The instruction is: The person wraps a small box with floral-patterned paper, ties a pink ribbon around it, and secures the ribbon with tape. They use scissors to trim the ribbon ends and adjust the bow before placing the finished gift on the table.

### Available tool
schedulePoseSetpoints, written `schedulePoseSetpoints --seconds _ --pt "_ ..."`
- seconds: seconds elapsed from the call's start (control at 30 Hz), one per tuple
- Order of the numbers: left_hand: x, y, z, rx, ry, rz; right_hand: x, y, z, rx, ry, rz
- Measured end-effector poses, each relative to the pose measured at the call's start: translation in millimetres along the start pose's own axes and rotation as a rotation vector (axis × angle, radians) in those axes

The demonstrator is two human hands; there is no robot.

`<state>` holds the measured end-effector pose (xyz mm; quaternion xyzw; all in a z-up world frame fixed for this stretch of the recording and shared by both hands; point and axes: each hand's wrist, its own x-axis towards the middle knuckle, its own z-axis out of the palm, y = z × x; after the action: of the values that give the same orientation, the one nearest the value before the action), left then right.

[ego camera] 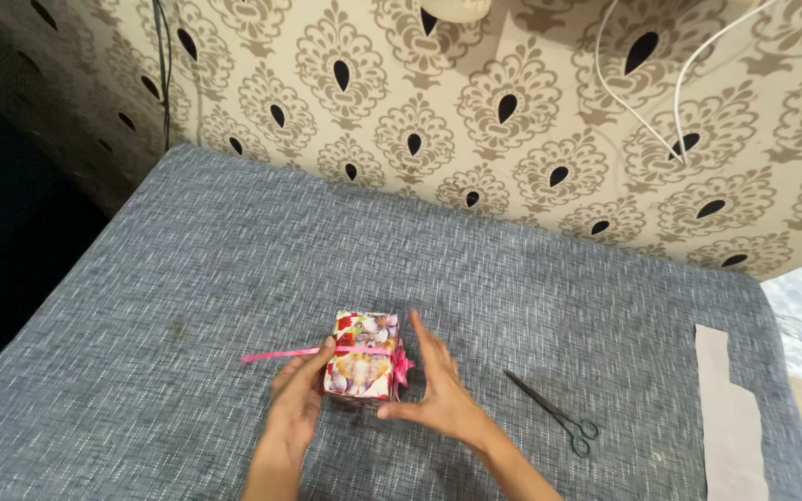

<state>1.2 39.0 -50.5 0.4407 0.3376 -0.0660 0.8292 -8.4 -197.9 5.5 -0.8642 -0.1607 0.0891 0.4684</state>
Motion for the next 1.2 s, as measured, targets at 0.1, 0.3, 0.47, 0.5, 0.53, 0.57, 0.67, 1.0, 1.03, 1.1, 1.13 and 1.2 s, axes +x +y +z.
schedulePoseSetpoints --seconds 0.1,0.3,0.47,0.5,0.53,0.57,0.67,1.0,1.03,1.1,1.13,1.2 --pt "7 -6 5 -0.014 -0.085 0.011 0 1 -1 -0.039 0.015 -0.056" --pt "14 -23 7 -0.009 -0.041 -0.12 -1 -3 -24 -0.136 -0.012 0.04" --pt "8 -46 11 0.12 0.017 -0.056 -11 4 -40 -0.086 -0.049 0.15" --pt "5 -51 15 0.166 0.043 -0.029 -14 8 -42 -0.074 -0.041 0.128" --pt "2 -56 18 0.177 0.021 0.0 -18 13 -46 -0.064 -0.037 0.112" --pt "-1 -60 23 0.187 -0.001 0.032 -20 18 -49 -0.055 -0.032 0.093" --pt "-10 -67 40 0.18 -0.037 0.086 -27 37 -58 -0.135 -0.038 0.104" --pt "-30 -60 73 0.41 0.076 0.232 -41 89 -54 -0.366 -0.109 0.375" --pt "-31 -61 75 0.413 0.084 0.228 -41 92 -53 -0.369 -0.1 0.352" --pt "-31 -63 76 0.42 0.1 0.22 -42 96 -52 -0.375 -0.083 0.306" --pt "-30 -64 76 0.413 0.103 0.247 -42 98 -51 -0.381 -0.092 0.314" --pt "-27 -68 76 0.398 0.106 0.301 -41 100 -50 -0.396 -0.108 0.33"
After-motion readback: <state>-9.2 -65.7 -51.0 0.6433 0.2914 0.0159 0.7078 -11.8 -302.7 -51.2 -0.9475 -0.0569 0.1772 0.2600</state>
